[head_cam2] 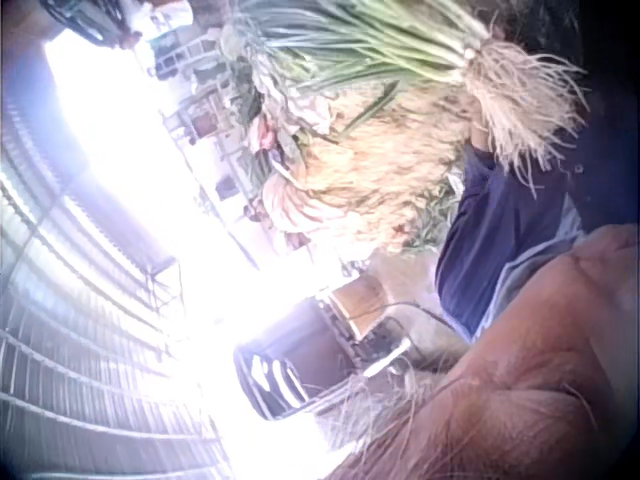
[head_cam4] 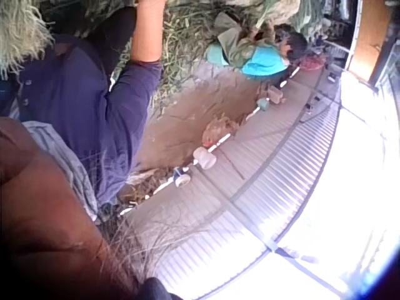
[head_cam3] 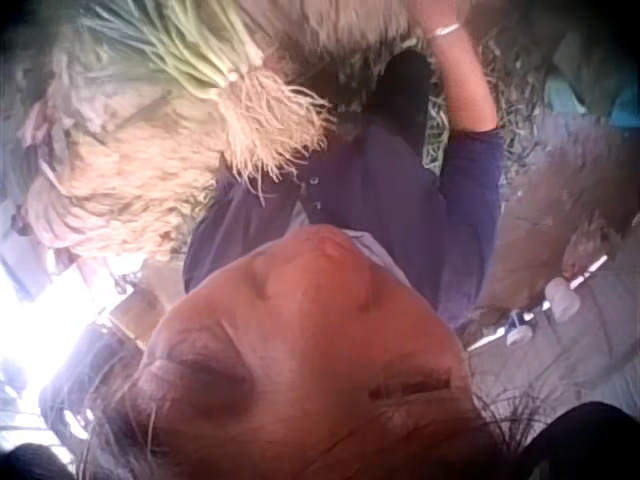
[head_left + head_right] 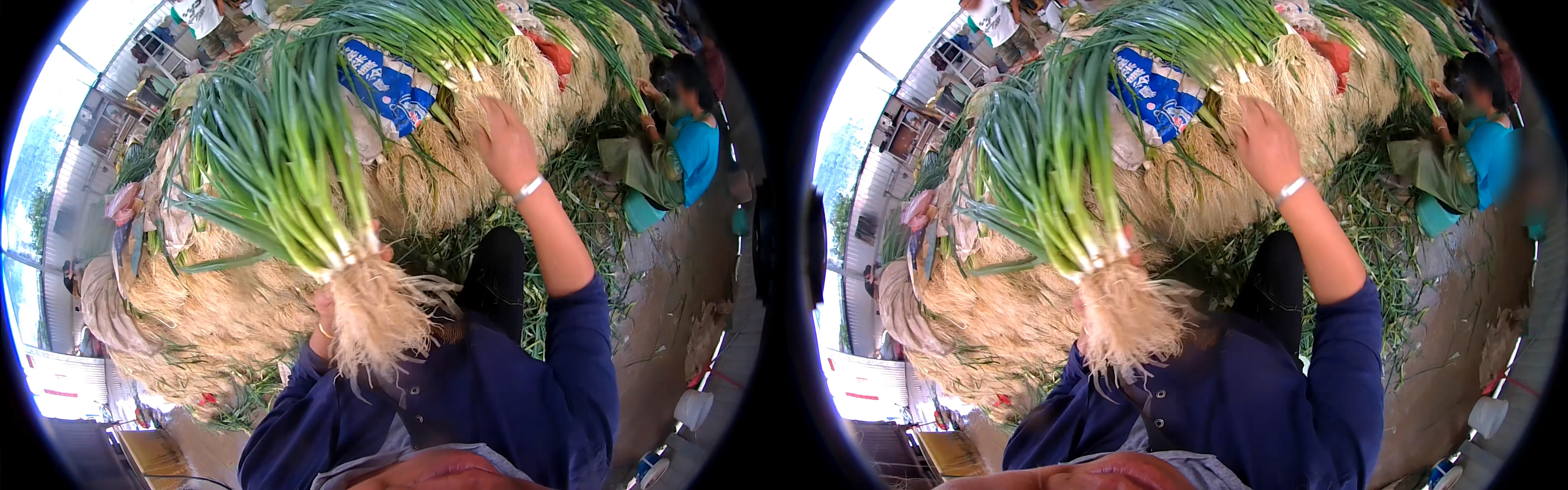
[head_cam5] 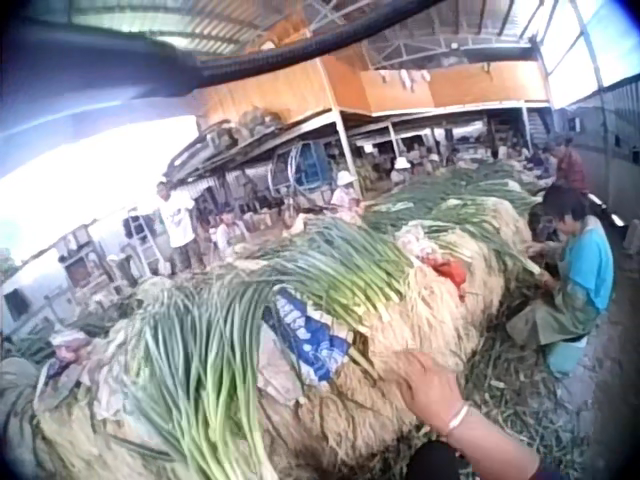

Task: The person processes scallions by hand, picking up bunches, removing outer leaves and debris, and placing the cleaned scallions onto a large pile.

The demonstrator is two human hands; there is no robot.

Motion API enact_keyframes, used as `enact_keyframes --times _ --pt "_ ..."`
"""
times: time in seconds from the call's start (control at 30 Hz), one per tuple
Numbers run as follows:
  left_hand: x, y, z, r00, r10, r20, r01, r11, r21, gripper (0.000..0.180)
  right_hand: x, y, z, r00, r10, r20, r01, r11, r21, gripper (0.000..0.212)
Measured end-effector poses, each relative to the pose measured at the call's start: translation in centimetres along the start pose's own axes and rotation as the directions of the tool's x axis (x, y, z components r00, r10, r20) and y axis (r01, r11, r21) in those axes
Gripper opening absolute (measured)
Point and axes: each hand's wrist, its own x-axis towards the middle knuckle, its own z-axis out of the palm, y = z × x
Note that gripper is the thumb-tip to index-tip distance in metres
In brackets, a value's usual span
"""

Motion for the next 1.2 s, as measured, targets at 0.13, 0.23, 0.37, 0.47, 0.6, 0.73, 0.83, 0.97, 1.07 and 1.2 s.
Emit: enact_keyframes --times 0.13,0.23,0.37,0.47,0.6,0.73,0.83,0.97,1.07,1.2 --pt "-1.5 -2.0 -1.1 0.959 -0.075 -0.273 0.067 0.997 -0.038 0.095 6.6 2.2 5.2 0.89 0.28 0.36 -0.221 0.955 -0.197 0.044" --pt "-1.8 -2.1 0.0 0.94 0.075 -0.334 -0.091 0.995 -0.032 0.102 7.8 1.3 4.4 0.853 0.279 0.442 -0.296 0.955 -0.033 0.029" --pt "-2.7 -1.0 -2.0 0.981 0.008 -0.193 -0.035 0.99 -0.137 0.096 1.7 -5.0 -1.2 0.857 0.205 0.472 -0.277 0.957 0.087 0.033" --pt "-2.0 -1.6 -2.0 0.966 -0.056 -0.253 0.032 0.994 -0.1 0.093 -3.7 -4.9 -1.3 0.728 0.298 0.618 -0.361 0.932 -0.024 0.038" --pt "-1.5 -1.8 -2.0 0.956 -0.042 -0.291 0.033 0.999 -0.037 0.093 -4.2 -2.0 -0.5 0.939 0.198 0.282 -0.294 0.887 0.356 0.048" --pt "-1.3 -2.3 -2.5 0.964 -0.042 -0.263 0.026 0.998 -0.064 0.092 0.5 -0.2 1.2 0.862 0.344 0.372 -0.499 0.707 0.501 0.05" --pt "-1.1 -2.4 -2.8 0.969 -0.052 -0.241 0.03 0.995 -0.095 0.093 3.9 2.0 1.7 0.684 0.276 0.675 -0.594 0.747 0.297 0.045" --pt "-2.2 -1.3 -3.3 0.973 -0.041 -0.229 0.021 0.996 -0.09 0.094 4.3 -2.0 -1.2 0.739 0.194 0.645 -0.657 0.417 0.628 0.03" --pt "-1.0 -1.1 -0.2 0.979 -0.169 -0.114 0.151 0.977 -0.149 0.094 -1.8 -6.8 -4.1 0.659 0.008 0.752 -0.715 -0.304 0.63 0.027" --pt "-1.3 -1.6 -2.1 0.971 -0.073 -0.227 0.082 0.996 0.028 0.088 -8.6 -10.7 -1.0 0.434 -0.077 0.898 -0.9 -0.086 0.428 0.037"
